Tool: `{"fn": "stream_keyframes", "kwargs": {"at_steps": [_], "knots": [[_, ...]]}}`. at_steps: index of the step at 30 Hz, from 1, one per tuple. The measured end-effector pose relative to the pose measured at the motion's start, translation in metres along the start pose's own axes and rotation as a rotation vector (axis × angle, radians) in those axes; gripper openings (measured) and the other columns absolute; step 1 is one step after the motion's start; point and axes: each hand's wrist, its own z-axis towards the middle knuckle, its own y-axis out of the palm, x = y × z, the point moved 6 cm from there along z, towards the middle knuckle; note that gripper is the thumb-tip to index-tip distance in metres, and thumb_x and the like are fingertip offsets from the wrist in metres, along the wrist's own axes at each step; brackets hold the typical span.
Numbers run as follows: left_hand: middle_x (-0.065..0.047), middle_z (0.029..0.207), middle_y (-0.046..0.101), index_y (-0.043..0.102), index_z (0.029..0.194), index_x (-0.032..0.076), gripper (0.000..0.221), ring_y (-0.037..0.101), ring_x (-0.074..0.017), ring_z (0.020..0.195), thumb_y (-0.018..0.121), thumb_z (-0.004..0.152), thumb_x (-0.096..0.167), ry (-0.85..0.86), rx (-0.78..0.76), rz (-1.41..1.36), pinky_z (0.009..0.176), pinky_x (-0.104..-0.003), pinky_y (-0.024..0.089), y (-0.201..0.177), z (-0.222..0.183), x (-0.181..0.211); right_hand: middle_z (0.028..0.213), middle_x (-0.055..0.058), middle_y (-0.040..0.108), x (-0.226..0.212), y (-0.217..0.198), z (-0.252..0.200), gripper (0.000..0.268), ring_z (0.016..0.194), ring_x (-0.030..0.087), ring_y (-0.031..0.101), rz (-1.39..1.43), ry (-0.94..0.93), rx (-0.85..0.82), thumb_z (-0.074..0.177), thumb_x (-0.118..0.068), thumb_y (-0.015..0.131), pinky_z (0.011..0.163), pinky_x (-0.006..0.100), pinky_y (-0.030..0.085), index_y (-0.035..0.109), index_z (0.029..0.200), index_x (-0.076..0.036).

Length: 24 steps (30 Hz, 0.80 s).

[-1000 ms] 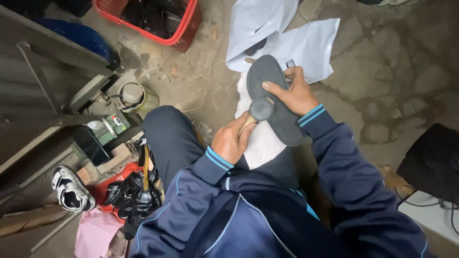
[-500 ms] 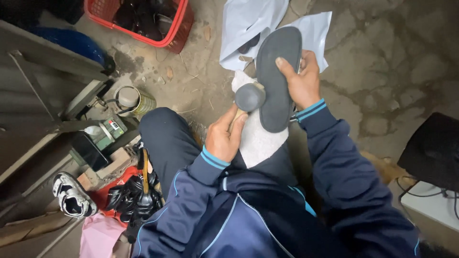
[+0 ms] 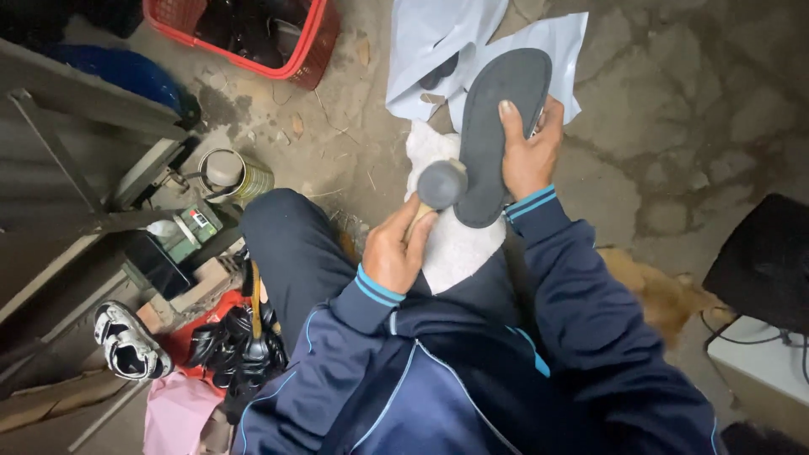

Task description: Repairing a pair of sandals by hammering the sole and brushing the upper part.

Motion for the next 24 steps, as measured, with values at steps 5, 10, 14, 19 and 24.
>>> {"fn": "stream_keyframes", "kwargs": {"at_steps": [5, 10, 14, 19, 24], "knots": [[-0.028, 0.113, 0.073, 0.066, 0.130, -0.002, 0.040, 0.069, -0.0444, 0.107, 0.068, 0.098, 0.022, 0.004, -0.028, 0.006, 0.087, -0.050, 0.059, 0.003, -0.007, -0.009, 0.109, 0.015, 0.066, -0.002, 0.000, 0.002, 0.039, 0.101, 0.025, 0.065, 0.045, 0.013, 0.040, 0.104, -0.030, 0.075, 0.092, 0.045, 0.055, 0.052, 0.125, -0.006], [-0.029, 0.112, 0.073, 0.067, 0.130, -0.003, 0.041, 0.069, -0.0437, 0.107, 0.069, 0.098, 0.023, 0.009, -0.059, 0.019, 0.087, -0.048, 0.059, 0.004, -0.019, -0.024, 0.112, 0.014, 0.066, 0.003, -0.001, -0.006, 0.040, 0.102, 0.025, 0.067, 0.049, 0.046, 0.066, 0.105, -0.033, 0.073, 0.093, 0.045, 0.056, 0.050, 0.126, -0.008], [-0.029, 0.113, 0.073, 0.067, 0.129, -0.004, 0.041, 0.068, -0.0454, 0.108, 0.070, 0.097, 0.021, -0.012, -0.056, -0.006, 0.087, -0.049, 0.059, 0.002, -0.025, -0.015, 0.111, 0.014, 0.065, 0.005, -0.009, -0.012, 0.040, 0.101, 0.024, 0.065, 0.079, 0.057, 0.108, 0.104, -0.032, 0.075, 0.093, 0.044, 0.055, 0.053, 0.126, -0.007], [-0.029, 0.113, 0.073, 0.067, 0.128, -0.004, 0.041, 0.069, -0.0450, 0.107, 0.070, 0.097, 0.022, 0.003, -0.069, 0.013, 0.087, -0.048, 0.059, -0.001, -0.029, -0.005, 0.107, 0.013, 0.065, 0.011, -0.011, -0.015, 0.039, 0.096, 0.022, 0.063, 0.106, 0.074, 0.142, 0.104, -0.032, 0.075, 0.088, 0.041, 0.056, 0.054, 0.124, -0.007], [-0.029, 0.112, 0.073, 0.066, 0.130, -0.003, 0.042, 0.069, -0.0456, 0.106, 0.069, 0.098, 0.024, 0.067, -0.121, 0.025, 0.086, -0.050, 0.060, 0.009, -0.026, -0.018, 0.105, 0.010, 0.066, 0.014, -0.006, -0.012, 0.040, 0.091, 0.019, 0.062, 0.148, 0.125, 0.141, 0.103, -0.036, 0.076, 0.082, 0.038, 0.056, 0.053, 0.122, -0.008]]}}
